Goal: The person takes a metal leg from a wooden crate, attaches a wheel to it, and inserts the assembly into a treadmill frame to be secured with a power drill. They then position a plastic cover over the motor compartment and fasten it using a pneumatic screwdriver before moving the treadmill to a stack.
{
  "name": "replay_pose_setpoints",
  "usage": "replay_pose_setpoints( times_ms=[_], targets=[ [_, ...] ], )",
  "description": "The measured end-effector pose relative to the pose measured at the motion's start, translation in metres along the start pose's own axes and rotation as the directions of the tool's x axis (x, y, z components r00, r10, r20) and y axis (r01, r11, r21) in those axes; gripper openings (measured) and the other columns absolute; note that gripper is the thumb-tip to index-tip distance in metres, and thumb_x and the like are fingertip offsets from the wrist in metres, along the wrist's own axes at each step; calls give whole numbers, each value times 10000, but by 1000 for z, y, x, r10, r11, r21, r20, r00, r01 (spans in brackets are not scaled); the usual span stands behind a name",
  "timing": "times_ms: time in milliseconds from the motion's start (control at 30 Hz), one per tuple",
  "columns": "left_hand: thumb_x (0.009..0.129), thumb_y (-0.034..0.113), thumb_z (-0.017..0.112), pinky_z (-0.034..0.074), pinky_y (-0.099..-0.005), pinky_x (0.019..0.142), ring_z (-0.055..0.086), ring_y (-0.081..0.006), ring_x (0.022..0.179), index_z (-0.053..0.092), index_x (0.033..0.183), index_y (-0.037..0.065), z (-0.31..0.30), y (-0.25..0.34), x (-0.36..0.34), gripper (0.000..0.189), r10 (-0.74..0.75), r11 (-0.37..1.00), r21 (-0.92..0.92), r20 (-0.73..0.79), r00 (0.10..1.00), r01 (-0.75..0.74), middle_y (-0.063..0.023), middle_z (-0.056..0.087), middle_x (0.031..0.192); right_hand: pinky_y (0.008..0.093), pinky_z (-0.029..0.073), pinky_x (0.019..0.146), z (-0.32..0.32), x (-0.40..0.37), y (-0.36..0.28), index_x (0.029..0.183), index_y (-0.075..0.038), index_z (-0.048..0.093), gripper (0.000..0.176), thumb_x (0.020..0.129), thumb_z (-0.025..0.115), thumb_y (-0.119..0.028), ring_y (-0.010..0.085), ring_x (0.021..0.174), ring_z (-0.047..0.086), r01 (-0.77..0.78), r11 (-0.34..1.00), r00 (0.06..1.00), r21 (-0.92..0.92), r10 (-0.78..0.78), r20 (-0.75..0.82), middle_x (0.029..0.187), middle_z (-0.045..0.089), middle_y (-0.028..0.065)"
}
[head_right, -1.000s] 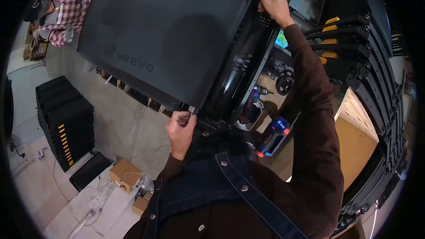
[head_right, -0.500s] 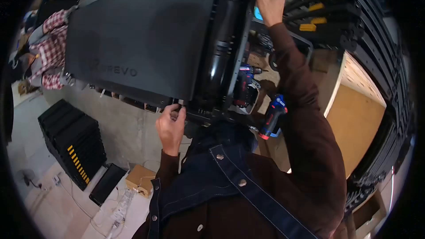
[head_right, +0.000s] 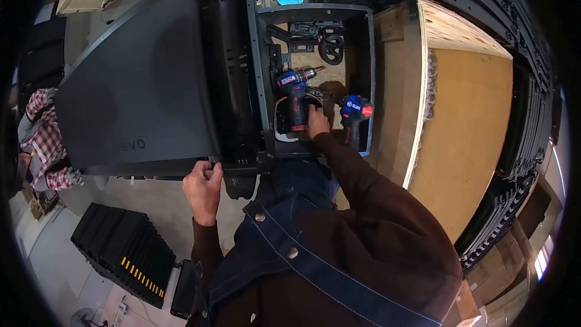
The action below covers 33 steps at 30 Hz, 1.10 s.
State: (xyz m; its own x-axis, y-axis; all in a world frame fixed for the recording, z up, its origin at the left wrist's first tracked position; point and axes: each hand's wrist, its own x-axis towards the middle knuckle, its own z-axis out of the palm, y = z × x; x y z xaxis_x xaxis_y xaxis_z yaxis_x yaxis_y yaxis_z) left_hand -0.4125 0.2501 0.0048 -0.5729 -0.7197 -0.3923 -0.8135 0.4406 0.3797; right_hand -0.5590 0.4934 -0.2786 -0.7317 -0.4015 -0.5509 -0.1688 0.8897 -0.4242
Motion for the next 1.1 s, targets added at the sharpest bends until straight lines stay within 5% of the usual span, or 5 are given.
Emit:
replay_pose_setpoints(
  times_ms=[400, 633, 700, 1000, 1100],
  targets=[
    [935, 158, 713, 524, -266, 665, 664, -114, 713, 723, 1024, -31, 48, -181, -48, 210, -256, 725, -664, -14, 967, 183, -80, 721, 797, 485, 572, 827, 26, 32, 10, 1109, -33, 593, 270, 858, 668, -98, 408, 979, 688, 255, 876, 966, -410, -207, 158, 1048, 674, 217],
    [864, 173, 677, 545, -527, 723, 690, -429, 865, 723, 971, 28, 120, -268, 16, 186, 106, 984, -156, 110, 988, -88, -231, 714, 857, 479, 563, 763, 85, 65, 112, 1063, -46, 728, 318, 899, 661, -310, 383, 919, 719, 65, 764, 998, 642, -36, -59, 947, 749, 172],
    [905, 214, 636, 566, -523, 785, 690, -424, 897, 715, 1058, 100, 158, -294, 43, 207, 109, 970, 174, 326, 939, -172, -191, 719, 989, 442, 568, 720, 45, 43, 66, 1045, -33, 732, 322, 898, 670, -313, 309, 852, 743, -53, 985, 996, 162, 64, -65, 947, 751, 171],
    [902, 207, 660, 601, -479, 738, 709, -379, 916, 681, 1035, 59, 166, -322, 69, 200, 260, 916, 213, 333, 907, -341, -243, 612, 1199, 458, 549, 802, 61, -2, 79, 1168, -53, 680, 355, 903, 644, -286, 299, 917, 713, -211, 957, 788, 201, 288, -544, 968, 737, 171],
    [905, 199, 654, 604, -470, 726, 723, -351, 870, 723, 962, 71, 198, -337, 70, 156, 366, 798, 376, 317, 875, -470, -209, 674, 1077, 424, 574, 691, 12, -63, -27, 1291, -89, 635, 338, 973, 525, -115, 268, 762, 695, -132, 452, 809, 882, 563, -168, 879, 700, 117]
  ],
)
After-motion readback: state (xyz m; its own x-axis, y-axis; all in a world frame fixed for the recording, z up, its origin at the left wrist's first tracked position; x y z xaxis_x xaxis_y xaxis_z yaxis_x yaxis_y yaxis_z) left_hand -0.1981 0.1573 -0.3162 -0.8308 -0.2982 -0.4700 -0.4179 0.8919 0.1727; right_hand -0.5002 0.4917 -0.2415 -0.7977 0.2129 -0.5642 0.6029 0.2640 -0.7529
